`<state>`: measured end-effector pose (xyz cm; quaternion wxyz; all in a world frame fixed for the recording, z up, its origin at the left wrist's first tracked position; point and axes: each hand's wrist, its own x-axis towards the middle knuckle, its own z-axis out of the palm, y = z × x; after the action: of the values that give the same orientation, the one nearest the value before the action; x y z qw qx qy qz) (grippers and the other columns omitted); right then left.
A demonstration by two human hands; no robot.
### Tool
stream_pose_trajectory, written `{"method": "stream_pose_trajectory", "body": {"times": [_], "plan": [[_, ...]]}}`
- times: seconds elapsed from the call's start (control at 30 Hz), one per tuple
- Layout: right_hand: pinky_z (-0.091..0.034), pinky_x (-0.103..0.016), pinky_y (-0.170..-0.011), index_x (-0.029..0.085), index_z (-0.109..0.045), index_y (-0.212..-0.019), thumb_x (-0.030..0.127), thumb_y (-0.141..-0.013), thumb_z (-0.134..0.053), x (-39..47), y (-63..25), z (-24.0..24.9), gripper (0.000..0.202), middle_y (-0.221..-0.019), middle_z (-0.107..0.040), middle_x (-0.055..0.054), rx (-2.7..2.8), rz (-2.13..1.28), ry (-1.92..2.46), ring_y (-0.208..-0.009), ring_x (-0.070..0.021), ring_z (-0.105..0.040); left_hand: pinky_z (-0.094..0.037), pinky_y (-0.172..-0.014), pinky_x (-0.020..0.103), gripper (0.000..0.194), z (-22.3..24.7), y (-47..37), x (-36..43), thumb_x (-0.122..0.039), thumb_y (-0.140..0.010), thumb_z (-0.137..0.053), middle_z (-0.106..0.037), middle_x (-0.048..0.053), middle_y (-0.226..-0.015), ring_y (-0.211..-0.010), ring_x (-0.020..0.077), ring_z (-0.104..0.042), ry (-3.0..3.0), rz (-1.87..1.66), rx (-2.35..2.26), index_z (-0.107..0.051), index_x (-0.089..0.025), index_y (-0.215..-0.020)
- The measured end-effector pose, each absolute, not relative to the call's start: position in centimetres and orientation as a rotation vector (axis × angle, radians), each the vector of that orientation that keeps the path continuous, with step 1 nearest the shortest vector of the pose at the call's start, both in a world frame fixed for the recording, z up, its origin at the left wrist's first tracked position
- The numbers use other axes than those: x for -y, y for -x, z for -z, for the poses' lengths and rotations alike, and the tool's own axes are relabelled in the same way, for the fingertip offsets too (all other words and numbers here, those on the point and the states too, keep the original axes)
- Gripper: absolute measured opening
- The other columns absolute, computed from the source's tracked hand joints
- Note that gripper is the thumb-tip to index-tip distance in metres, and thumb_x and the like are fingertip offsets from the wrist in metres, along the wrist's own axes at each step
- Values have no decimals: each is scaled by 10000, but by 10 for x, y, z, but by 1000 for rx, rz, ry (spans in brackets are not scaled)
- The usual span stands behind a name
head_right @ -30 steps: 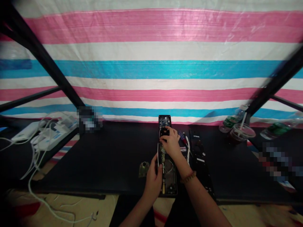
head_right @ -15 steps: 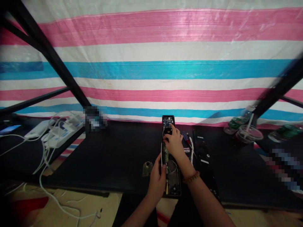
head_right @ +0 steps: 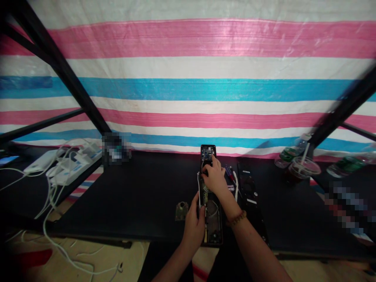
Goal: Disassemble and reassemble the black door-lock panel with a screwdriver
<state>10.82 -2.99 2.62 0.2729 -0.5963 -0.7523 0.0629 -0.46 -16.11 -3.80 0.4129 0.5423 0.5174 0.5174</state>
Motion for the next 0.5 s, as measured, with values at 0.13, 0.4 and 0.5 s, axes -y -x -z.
{"method": "stream_pose_trajectory", "body": {"times": [0.13, 0.4, 0.5], "plan": [[-388, -619, -973, 209, -658, -896, 132, -806, -677, 30, -110, -24, 119, -1599, -318, -170, 2033, -158, 1578, -1432, -383, -329, -367, -1172, 429, 528, 39, 5, 161, -389, -1001, -449, -531, 161, -1501, -1402, 259, -486, -1369, -1278, -1317, -462, -155, -1474], [-379, -553, -1015, 226, -581, -1338, 147, -839, -632, 39, -107, -35, 507, -1435, -513, -174, 1993, -96, 1491, -1324, -355, -444, -339, -1204, 449, 495, 41, 6, 161, -382, -1020, -404, -517, 132, -1520, -1432, 250, -454, -1413, -1306, -1328, -477, -186, -1469], [-386, -496, -994, 263, -574, -1393, 135, -895, -581, 39, -103, -39, 514, -1322, -591, -140, 2107, -38, 1407, -1242, -323, -489, -315, -1219, 462, 462, 44, 6, 160, -375, -1019, -414, -501, 106, -1538, -1458, 245, -418, -1451, -1322, -1323, -516, -224, -1444]]}}
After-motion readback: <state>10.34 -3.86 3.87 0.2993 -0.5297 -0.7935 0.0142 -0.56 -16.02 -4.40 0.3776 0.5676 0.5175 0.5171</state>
